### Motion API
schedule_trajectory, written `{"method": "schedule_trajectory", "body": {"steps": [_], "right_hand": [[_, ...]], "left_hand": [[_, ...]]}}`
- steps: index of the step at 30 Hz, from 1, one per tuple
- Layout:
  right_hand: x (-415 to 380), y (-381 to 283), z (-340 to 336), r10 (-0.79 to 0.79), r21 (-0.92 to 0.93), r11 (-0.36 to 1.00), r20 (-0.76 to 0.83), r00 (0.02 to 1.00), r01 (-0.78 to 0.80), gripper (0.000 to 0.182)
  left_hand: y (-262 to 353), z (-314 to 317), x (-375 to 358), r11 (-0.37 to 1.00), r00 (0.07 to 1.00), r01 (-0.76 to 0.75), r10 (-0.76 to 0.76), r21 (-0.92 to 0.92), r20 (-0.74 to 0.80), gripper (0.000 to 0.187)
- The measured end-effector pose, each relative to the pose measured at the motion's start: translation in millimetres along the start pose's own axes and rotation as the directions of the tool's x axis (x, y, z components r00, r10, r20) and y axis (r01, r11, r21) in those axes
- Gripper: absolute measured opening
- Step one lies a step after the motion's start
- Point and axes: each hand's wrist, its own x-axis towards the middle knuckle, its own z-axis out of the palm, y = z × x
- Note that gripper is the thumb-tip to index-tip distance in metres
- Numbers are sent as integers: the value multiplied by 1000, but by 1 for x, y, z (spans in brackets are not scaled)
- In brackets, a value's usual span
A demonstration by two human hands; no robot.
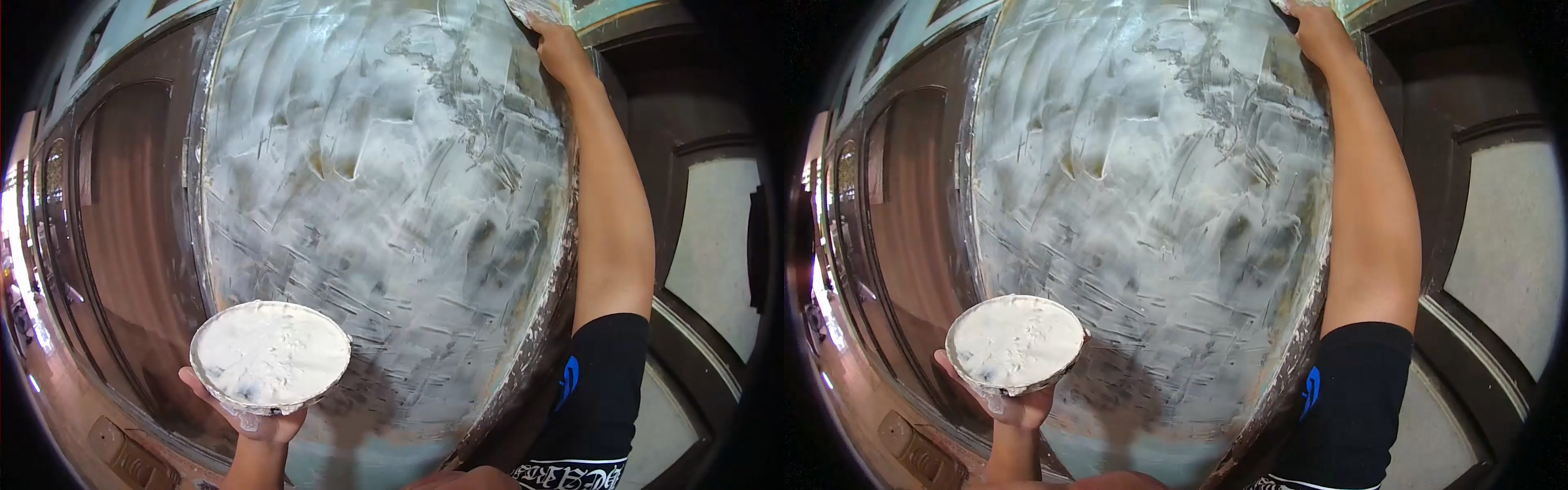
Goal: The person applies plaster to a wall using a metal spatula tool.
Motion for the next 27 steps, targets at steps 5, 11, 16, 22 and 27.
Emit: {"method": "schedule_trajectory", "body": {"steps": [5, 11, 16, 22, 27], "right_hand": [[-34, -8, -18, -92, 62, 994, 5, 996, 91, 41], [12, -9, -18, 114, 113, 988, -68, 991, -106, 46], [-5, 8, -2, -129, -98, 986, 90, 988, 137, 51], [-73, -20, -40, -133, 71, 989, 77, 988, 128, 54], [-16, -16, -39, -5, 36, 999, -5, 1000, 5, 49]], "left_hand": [[1, -17, 1, 1000, 997, 29, -28, 1, -71, 104], [0, -1, 9, 1000, 984, -16, 16, -1, -175, 104], [-4, -12, 5, 999, 982, -21, 13, -43, -189, 104], [6, -25, 5, 998, 999, 52, -52, -47, -9, 104], [-2, -17, 8, 999, 1000, 26, -26, -42, 7, 101]]}}
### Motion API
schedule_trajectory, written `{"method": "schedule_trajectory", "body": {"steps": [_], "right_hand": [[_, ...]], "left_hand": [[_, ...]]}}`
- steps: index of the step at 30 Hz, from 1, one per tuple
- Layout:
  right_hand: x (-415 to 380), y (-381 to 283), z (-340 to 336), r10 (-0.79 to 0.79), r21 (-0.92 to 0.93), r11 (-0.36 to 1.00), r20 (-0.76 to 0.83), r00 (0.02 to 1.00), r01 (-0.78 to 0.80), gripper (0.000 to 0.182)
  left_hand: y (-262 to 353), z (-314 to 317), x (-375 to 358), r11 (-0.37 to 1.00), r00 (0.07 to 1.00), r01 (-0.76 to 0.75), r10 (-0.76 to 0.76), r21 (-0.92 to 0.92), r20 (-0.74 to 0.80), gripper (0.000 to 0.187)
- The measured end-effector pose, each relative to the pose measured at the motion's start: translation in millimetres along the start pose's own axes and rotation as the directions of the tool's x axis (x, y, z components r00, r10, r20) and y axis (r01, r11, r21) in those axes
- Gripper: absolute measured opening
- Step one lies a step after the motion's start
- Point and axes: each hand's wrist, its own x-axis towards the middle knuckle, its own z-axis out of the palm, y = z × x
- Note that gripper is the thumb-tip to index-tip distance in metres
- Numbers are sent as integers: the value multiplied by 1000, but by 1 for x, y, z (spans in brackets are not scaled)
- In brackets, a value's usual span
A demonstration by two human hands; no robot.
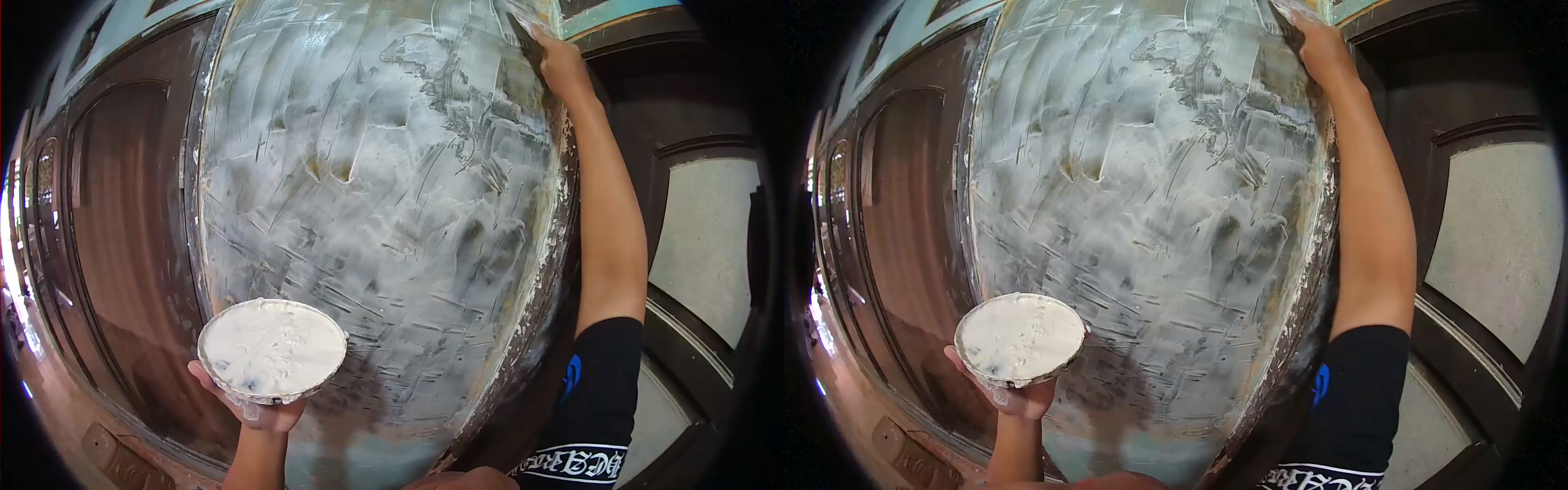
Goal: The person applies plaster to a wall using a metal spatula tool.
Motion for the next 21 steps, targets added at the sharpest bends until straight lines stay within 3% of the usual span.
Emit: {"method": "schedule_trajectory", "body": {"steps": [2, 4, 5, 6, 7, 8, 11, 13, 15, 18, 20, 21], "right_hand": [[11, 5, 7, -67, -21, 997, 48, 997, 68, 49], [3, -2, 15, -157, -2, 987, 69, 985, 158, 48], [-11, -8, 13, -158, 4, 987, 73, 985, 158, 48], [-29, -22, 1, -76, 17, 997, 201, 977, 74, 49], [-45, -34, -9, 2, 19, 1000, 325, 946, -8, 50], [-64, -38, -11, 3, 21, 1000, 333, 943, -10, 50], [-101, -39, -14, -98, 83, 993, 256, 962, 79, 51], [-94, -42, -23, -112, 94, 990, 90, 990, 103, 53], [-62, -42, -28, 2, 35, 999, 55, 998, -4, 50], [-43, -27, -19, -17, 28, 999, 27, 999, 17, 50], [-51, -35, -13, 81, 29, 995, 288, 954, -94, 49], [-66, -36, -7, 90, 28, 994, 293, 952, -102, 49]], "left_hand": [[-3, -1, 1, 999, 989, 12, -5, -48, 148, 100], [-1, -6, 0, 998, 985, 6, 4, -60, 175, 99], [0, -7, -3, 997, 980, 19, -3, -75, 199, 99], [2, -7, -3, 994, 973, 17, 9, -111, 230, 99], [5, -8, -3, 994, 974, 19, 7, -111, 227, 99], [8, -11, -4, 998, 984, 7, 4, -60, 178, 98], [14, -11, -8, 1000, 990, -6, 6, -3, 140, 97], [17, -8, -9, 999, 991, -13, 20, -51, 130, 97], [16, -8, -12, 998, 993, -39, 45, -58, 113, 97], [13, -12, -15, 1000, 999, -11, 12, -8, 47, 97], [12, -15, -17, 1000, 1000, -24, 24, 12, 8, 97], [14, -17, -17, 1000, 1000, -15, 15, 17, 6, 97]]}}
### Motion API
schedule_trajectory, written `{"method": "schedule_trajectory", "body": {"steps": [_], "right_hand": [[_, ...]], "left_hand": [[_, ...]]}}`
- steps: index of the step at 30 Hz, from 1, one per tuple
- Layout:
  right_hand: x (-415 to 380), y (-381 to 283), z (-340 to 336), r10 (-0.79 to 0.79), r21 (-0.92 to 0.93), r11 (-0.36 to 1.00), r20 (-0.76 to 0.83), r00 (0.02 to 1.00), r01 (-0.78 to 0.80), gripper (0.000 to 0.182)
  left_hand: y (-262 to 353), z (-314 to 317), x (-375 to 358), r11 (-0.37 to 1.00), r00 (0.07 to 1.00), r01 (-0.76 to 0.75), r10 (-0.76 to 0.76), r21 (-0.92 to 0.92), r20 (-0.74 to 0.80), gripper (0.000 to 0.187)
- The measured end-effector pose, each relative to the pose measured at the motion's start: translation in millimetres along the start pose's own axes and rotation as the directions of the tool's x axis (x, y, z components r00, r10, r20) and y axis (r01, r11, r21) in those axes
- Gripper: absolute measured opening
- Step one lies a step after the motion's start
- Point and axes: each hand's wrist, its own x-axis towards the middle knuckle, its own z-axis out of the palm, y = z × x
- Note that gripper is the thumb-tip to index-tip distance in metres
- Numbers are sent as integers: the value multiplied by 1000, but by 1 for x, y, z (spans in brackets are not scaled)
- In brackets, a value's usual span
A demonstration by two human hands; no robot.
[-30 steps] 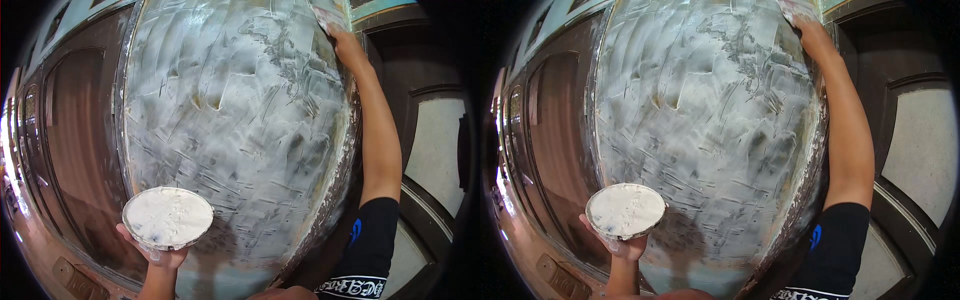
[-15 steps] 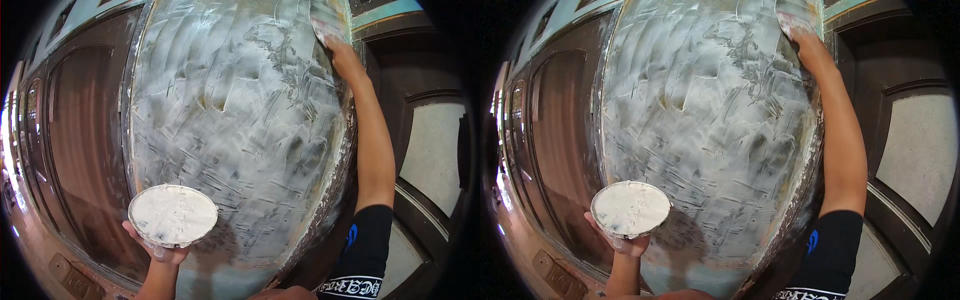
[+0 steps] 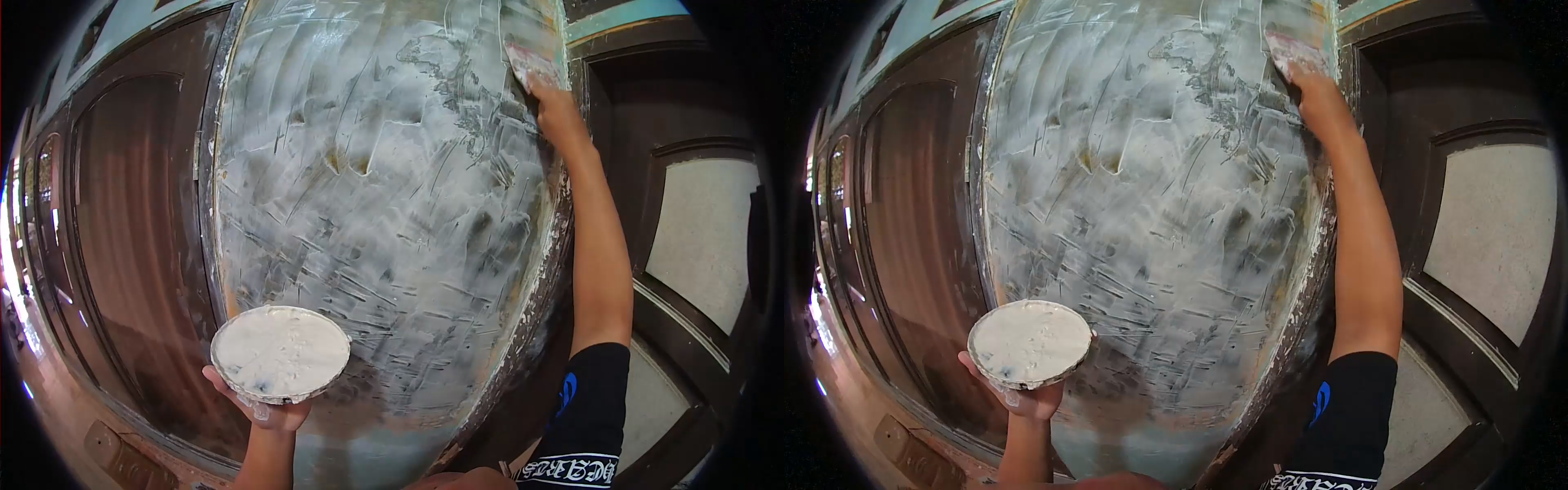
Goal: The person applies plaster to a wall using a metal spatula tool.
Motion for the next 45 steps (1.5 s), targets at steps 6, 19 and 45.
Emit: {"method": "schedule_trajectory", "body": {"steps": [6, 19, 45], "right_hand": [[-91, -26, 5, -299, 14, 951, -192, 935, 307, 51], [-79, -29, 6, -54, -48, 997, 36, 998, 56, 54], [-144, -67, 7, -45, -41, 998, -58, 997, 43, 53]], "left_hand": [[9, -20, -4, 991, 993, 59, -45, -121, 110, 99], [6, -13, -7, 999, 1000, 9, -8, 46, -20, 100], [-16, -58, -84, 996, 995, 88, -86, -30, 59, 99]]}}
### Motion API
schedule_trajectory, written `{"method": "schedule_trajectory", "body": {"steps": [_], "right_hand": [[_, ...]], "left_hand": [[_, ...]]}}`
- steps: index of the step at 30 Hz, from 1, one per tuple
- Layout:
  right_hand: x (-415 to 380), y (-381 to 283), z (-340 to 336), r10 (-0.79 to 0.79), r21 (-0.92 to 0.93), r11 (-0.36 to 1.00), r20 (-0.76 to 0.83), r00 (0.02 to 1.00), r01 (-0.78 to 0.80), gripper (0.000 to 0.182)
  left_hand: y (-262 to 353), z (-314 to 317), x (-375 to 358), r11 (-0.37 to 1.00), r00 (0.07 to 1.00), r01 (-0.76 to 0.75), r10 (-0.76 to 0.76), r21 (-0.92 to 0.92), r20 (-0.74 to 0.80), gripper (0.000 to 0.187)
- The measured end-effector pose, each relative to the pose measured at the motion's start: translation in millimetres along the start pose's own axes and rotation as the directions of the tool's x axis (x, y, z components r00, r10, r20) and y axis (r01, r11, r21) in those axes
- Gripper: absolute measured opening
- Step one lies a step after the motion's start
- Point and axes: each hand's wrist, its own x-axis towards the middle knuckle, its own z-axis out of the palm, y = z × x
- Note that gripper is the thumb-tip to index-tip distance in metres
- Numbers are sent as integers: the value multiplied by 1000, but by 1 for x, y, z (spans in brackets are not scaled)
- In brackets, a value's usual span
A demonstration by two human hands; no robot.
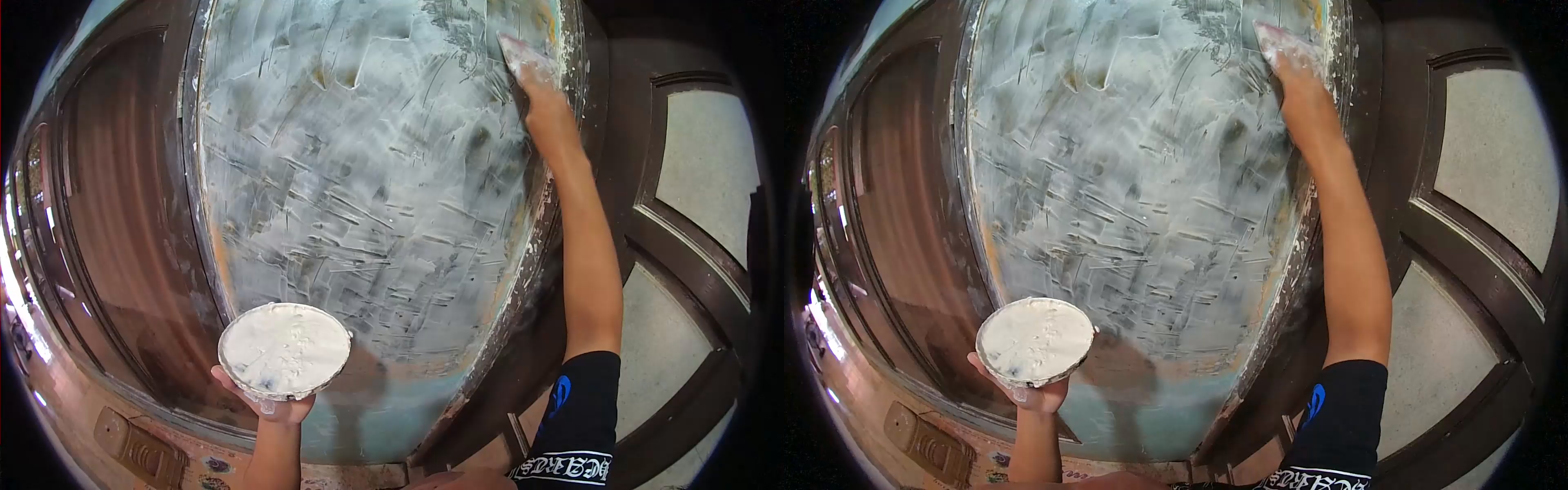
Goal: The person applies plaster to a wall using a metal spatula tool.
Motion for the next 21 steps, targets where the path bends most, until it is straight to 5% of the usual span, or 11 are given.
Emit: {"method": "schedule_trajectory", "body": {"steps": [1, 2, 4, 9, 14, 19, 21], "right_hand": [[-3, -8, 1, -35, -7, 999, 65, 997, 35, 53], [-25, -26, 0, 137, 49, 987, 221, 966, -152, 52], [-78, -44, 13, -94, 20, 995, 101, 990, 93, 53], [-101, -79, -18, -24, 67, 998, 80, 997, 18, 56], [-53, -53, -13, 79, 80, 993, 66, 995, -84, 58], [-148, -82, 1, -43, 70, 997, 179, 983, 31, 58], [-187, -106, -25, -20, 162, 987, 222, 975, -16, 59]], "left_hand": [[-1, 2, 0, 999, 999, 12, -11, -39, 31, 99], [-1, 2, -1, 997, 998, 25, -20, -77, 62, 99], [1, -2, -5, 996, 998, 37, -31, -87, 61, 99], [3, -4, -5, 1000, 999, 10, -9, -11, 34, 102], [-7, -5, -5, 985, 999, 37, -31, -171, 35, 105], [-5, -19, -20, 989, 995, 5, -21, -150, -103, 112], [-3, -26, -26, 991, 989, 102, -110, -81, -99, 114]]}}
